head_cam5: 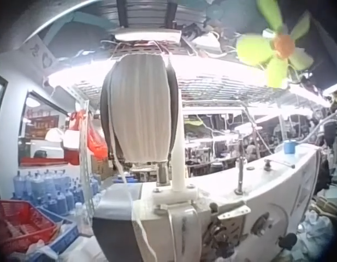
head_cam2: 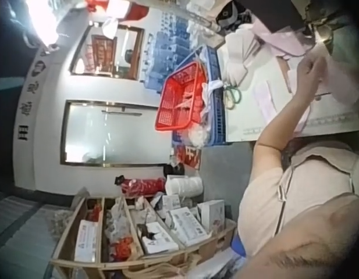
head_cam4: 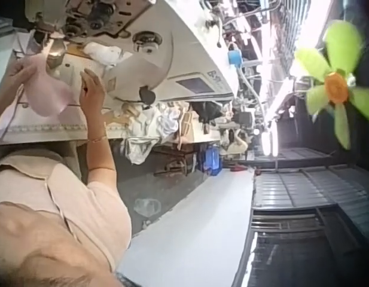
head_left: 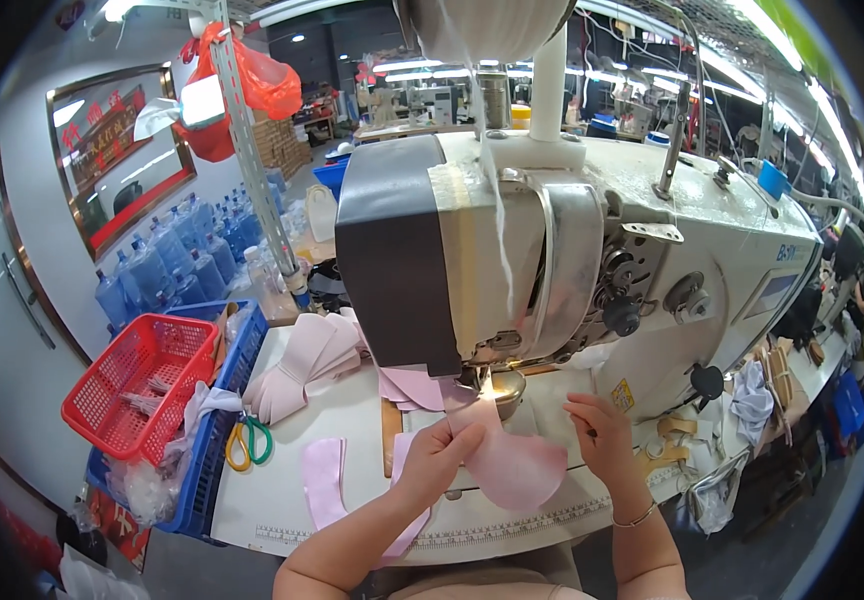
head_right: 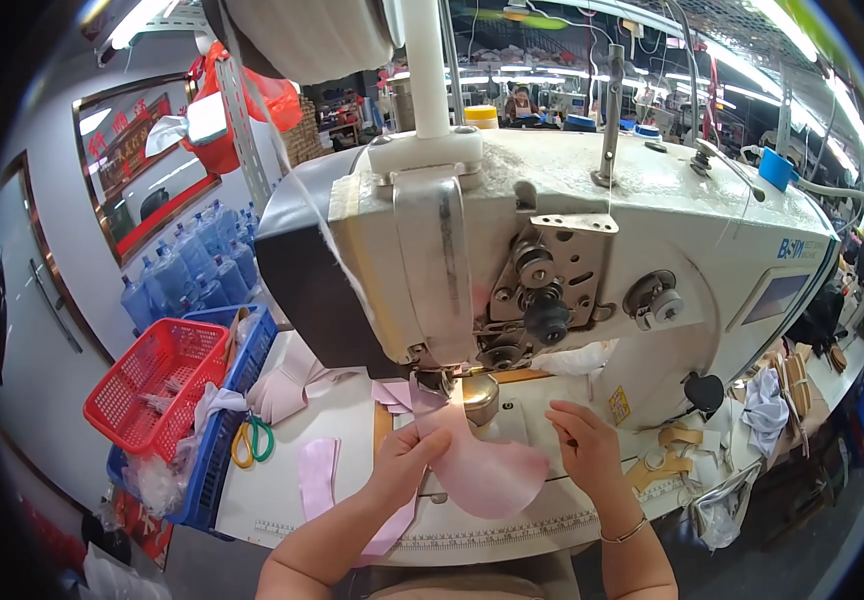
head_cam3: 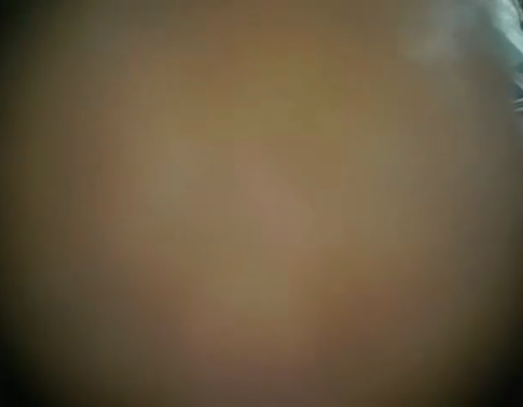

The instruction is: Sewing together pink shoe upper components using an industrial sewing machine.

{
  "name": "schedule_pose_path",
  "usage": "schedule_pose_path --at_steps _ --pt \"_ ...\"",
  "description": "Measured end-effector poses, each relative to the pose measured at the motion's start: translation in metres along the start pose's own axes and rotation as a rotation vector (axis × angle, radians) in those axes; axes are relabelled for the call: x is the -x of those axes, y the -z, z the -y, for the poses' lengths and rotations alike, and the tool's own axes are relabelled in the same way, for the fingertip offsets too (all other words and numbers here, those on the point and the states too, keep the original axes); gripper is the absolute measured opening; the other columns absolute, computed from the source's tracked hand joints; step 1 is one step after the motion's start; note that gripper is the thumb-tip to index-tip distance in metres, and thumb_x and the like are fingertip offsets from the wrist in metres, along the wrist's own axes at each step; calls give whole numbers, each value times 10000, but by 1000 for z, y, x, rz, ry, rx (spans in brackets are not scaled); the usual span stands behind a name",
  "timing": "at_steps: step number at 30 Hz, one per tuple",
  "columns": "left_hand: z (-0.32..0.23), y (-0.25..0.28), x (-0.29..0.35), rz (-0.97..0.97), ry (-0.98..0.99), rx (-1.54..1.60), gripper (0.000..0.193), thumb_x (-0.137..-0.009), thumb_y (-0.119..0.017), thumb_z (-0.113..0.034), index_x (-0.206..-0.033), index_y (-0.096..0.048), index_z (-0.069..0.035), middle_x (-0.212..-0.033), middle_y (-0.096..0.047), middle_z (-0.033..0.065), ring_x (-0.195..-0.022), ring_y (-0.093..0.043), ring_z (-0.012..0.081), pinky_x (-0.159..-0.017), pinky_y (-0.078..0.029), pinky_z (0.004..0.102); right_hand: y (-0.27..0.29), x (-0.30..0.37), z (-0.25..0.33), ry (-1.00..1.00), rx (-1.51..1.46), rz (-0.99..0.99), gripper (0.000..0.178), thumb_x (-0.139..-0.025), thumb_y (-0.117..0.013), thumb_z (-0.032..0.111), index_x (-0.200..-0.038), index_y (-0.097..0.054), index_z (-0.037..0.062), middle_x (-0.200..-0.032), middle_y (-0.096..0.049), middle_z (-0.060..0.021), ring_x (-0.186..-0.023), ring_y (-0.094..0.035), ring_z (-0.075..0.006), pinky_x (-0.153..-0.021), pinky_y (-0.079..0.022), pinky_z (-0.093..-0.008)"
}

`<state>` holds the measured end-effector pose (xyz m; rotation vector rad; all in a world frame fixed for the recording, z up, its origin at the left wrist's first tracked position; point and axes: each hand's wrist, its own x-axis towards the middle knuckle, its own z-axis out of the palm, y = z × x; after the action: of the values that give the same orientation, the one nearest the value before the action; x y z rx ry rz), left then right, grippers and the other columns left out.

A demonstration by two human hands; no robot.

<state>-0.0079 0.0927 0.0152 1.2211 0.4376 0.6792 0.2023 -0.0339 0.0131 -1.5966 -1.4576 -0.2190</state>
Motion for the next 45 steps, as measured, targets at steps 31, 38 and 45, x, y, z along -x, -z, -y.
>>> schedule_pose_path --at_steps 31,38,45 --pt "0 156 -77 -549 -41 -555 480 -772 -631 -180 -1183 -478 15 -838 -598 75 -724 -579 134 -575 -491 271 -81 -71 -94 -410 588 436 143 -711 -608 170 -793 -639 58 -838 -626 -172 -840 -604 -316 -742 -479 -407" --pt "-31 179 62 -479 436 -1541 522 -672 -692 -381 -956 -606 48 -905 -621 209 -815 -604 327 -763 -478 369 -87 -72 -83 -384 502 413 129 -723 -560 105 -828 -613 51 -874 -615 -182 -845 -585 -350 -725 -469 -412" --pt "-3 156 94 -634 281 -1359 498 -610 -767 -322 -921 -603 31 -922 -575 205 -875 -565 340 -778 -463 385 -45 -43 -43 -143 275 95 55 -769 -553 46 -817 -571 25 -798 -599 -169 -773 -589 -332 -651 -467 -394"
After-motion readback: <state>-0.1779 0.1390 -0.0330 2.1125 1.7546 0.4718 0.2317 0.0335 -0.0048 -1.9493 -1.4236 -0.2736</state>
